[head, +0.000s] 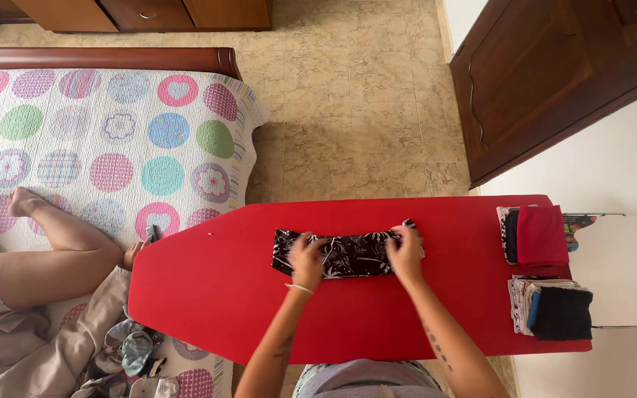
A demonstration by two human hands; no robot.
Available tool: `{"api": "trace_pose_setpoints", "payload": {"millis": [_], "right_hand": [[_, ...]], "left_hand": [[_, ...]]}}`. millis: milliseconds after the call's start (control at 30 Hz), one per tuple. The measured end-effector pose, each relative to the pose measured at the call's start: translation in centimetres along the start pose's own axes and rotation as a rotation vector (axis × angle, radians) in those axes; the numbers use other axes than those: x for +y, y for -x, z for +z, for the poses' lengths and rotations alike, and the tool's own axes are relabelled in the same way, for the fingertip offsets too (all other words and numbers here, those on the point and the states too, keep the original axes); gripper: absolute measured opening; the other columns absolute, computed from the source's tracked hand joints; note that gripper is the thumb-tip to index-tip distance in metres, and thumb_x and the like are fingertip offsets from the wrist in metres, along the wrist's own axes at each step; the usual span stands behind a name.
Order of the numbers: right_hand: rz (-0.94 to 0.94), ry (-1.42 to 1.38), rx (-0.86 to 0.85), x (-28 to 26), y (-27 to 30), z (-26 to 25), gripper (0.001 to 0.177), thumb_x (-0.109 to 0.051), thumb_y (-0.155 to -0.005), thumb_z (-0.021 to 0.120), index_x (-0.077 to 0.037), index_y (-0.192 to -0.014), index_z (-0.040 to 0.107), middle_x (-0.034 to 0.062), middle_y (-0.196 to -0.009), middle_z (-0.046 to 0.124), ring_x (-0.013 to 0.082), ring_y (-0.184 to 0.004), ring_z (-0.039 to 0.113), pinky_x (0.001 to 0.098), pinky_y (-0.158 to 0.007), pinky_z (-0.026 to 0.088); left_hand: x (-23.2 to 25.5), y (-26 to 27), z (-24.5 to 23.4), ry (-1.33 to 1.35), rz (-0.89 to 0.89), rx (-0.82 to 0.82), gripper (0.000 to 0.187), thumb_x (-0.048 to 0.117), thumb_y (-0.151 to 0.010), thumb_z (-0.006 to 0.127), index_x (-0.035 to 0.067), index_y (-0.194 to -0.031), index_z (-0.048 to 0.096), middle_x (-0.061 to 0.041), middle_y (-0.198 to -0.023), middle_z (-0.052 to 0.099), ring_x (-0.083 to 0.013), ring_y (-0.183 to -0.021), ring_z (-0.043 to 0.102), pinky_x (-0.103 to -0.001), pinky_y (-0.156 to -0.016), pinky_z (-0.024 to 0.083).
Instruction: The person folds pairs of underwear on an ironing board and stacks them. They then sort through a pile of socks and other clothing on a bed.
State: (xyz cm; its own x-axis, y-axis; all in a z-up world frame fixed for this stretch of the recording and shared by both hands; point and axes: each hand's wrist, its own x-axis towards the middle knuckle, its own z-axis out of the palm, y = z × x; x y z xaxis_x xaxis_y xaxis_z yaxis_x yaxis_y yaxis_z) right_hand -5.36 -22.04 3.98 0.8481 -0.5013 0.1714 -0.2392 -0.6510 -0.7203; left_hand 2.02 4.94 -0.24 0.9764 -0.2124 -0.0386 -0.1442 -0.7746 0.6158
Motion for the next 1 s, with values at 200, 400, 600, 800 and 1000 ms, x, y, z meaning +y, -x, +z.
{"api": "trace_pose_setpoints", "payload": {"millis": [200,400,600,800,1000], "right_hand": [[0.376,0.293,-0.063,6.8,-1.2,-4.1,0.044,-0.040,-0.100,0.065,-0.017,-0.136,0.053,-0.0003,-0.116,0.068,0.0248,-0.110,0.063,0.0553,-0.093,0.046],[0.333,0.477,-0.266,9.2,-1.7,-2.4,0.048,-0.054,-0.095,0.065,-0.020,-0.127,0.057,0.0005,-0.109,0.071,0.0267,-0.109,0.064,0.0546,-0.093,0.048],[0.440,0.309,-0.281,9.5,-1.4,-3.1,0.040,-0.046,-0.094,0.064,-0.018,-0.123,0.065,0.0054,-0.117,0.068,0.0297,-0.110,0.066,0.0504,-0.091,0.046],[0.488,0.006,-0.127,4.0,0.0,-6.6,0.037,-0.015,-0.092,0.061,-0.009,-0.124,0.042,0.0268,-0.119,0.067,0.0460,-0.106,0.068,0.0550,-0.081,0.057],[0.404,-0.015,-0.290,0.9,-1.2,-7.9,0.036,-0.013,-0.094,0.063,-0.016,-0.128,0.054,0.0272,-0.133,0.061,0.0456,-0.122,0.062,0.0571,-0.097,0.054]], "left_hand": [[-6.6,-2.2,-4.8,0.113,-0.356,-0.055,0.053,0.021,-0.095,0.063,0.053,-0.137,0.058,0.000,-0.155,0.039,-0.0319,-0.144,0.039,-0.055,-0.112,0.040],[-8.6,-4.5,-4.3,0.104,-0.302,-0.187,0.047,0.022,-0.095,0.060,0.064,-0.113,0.069,0.013,-0.133,0.046,-0.0227,-0.130,0.052,-0.045,-0.105,0.048],[-7.9,-4.1,-5.3,0.328,-0.256,-0.217,0.045,0.005,-0.090,0.059,0.042,-0.104,0.081,-0.004,-0.121,0.051,-0.0364,-0.126,0.059,-0.045,-0.103,0.051],[-8.4,-3.3,-7.5,0.427,-0.235,-0.240,0.036,0.008,-0.089,0.066,0.036,-0.102,0.085,-0.012,-0.116,0.061,-0.0397,-0.117,0.064,-0.047,-0.100,0.053],[-6.6,-3.2,-10.0,0.641,-0.220,-0.300,0.037,0.002,-0.092,0.065,0.023,-0.115,0.084,-0.022,-0.125,0.062,-0.0424,-0.125,0.058,-0.049,-0.109,0.046]]}}
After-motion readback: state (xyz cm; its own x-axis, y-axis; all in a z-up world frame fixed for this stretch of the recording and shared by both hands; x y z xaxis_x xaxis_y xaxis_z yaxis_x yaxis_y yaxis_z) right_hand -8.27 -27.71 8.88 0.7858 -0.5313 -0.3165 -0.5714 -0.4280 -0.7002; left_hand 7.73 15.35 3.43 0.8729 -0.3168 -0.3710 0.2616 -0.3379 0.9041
